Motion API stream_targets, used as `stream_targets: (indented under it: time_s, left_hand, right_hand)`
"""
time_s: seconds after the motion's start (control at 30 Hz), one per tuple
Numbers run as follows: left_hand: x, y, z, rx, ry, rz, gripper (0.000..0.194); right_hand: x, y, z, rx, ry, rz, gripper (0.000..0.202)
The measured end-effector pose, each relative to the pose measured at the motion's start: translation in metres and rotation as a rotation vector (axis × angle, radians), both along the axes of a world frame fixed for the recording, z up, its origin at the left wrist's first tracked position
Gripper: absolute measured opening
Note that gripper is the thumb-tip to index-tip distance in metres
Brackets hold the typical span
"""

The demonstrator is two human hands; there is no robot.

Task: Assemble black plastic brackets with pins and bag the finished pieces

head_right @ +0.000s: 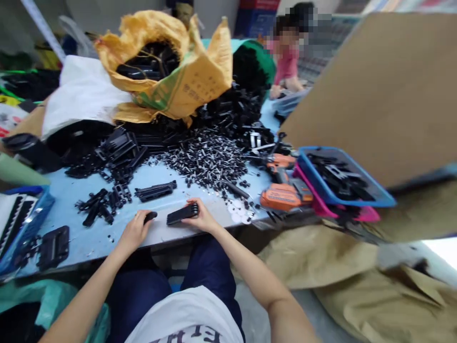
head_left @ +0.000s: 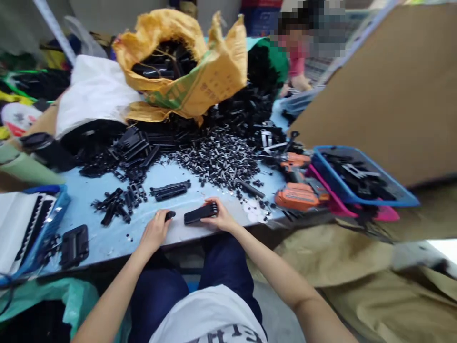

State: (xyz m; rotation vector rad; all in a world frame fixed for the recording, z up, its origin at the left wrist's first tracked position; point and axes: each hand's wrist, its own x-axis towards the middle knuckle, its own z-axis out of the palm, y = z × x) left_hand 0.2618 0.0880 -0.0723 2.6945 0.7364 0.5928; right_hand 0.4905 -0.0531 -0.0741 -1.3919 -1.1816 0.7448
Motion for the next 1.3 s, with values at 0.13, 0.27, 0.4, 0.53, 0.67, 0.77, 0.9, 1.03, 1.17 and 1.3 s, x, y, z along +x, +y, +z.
stream_targets:
  time_s: [0.13,0.27,0.4,0.53,0.67,0.77,0.9,1.03,1.17,1.3]
  left_hand:
    - [0.005,-0.02,-0.016,0.165,0.099,0.068,0.031]
    - [0.006,-0.041,-0.016,0.296,0.192,0.087,0.042]
    - [0.005,-0.055,-0.017,0.311,0.169,0.151,0.044]
    - [0.005,-0.052,-0.019,0.26,0.114,0.154,0.043]
    - [0.003,-0.044,-0.016,0.209,0.111,0.132,0.042]
    - [0.0,-0.042,-0.014,0.172,0.115,0.157,0.042]
    - [-0.001,-0.046,-0.013,0.154,0.104,0.191,0.042]
    - [0.001,-0.05,-0.012,0.153,0.102,0.225,0.038]
    - [0.003,-0.053,-0.008,0.146,0.116,0.24,0.036]
    - [0.006,-0.058,-0.005,0.161,0.126,0.255,0.034]
  right_hand:
    - [0.028,-0.041,-0.006,-0.031,-0.477,-0.056,0.036]
    - [0.028,-0.055,-0.013,-0.092,-0.728,-0.148,0.036]
    - [0.023,-0.054,-0.015,-0.137,-0.796,-0.18,0.043]
    - [0.024,-0.057,-0.011,-0.14,-0.813,-0.187,0.045]
    - [0.023,-0.059,-0.008,-0.124,-0.841,-0.176,0.045]
    - [0.021,-0.059,-0.008,-0.114,-0.862,-0.178,0.044]
    - [0.019,-0.059,-0.008,-0.11,-0.914,-0.184,0.043]
    - [0.019,-0.06,-0.008,-0.1,-0.964,-0.185,0.044]
    - [0.019,-0.06,-0.007,-0.104,-0.967,-0.198,0.043]
    - [0.019,-0.061,-0.007,-0.075,-0.967,-0.212,0.041]
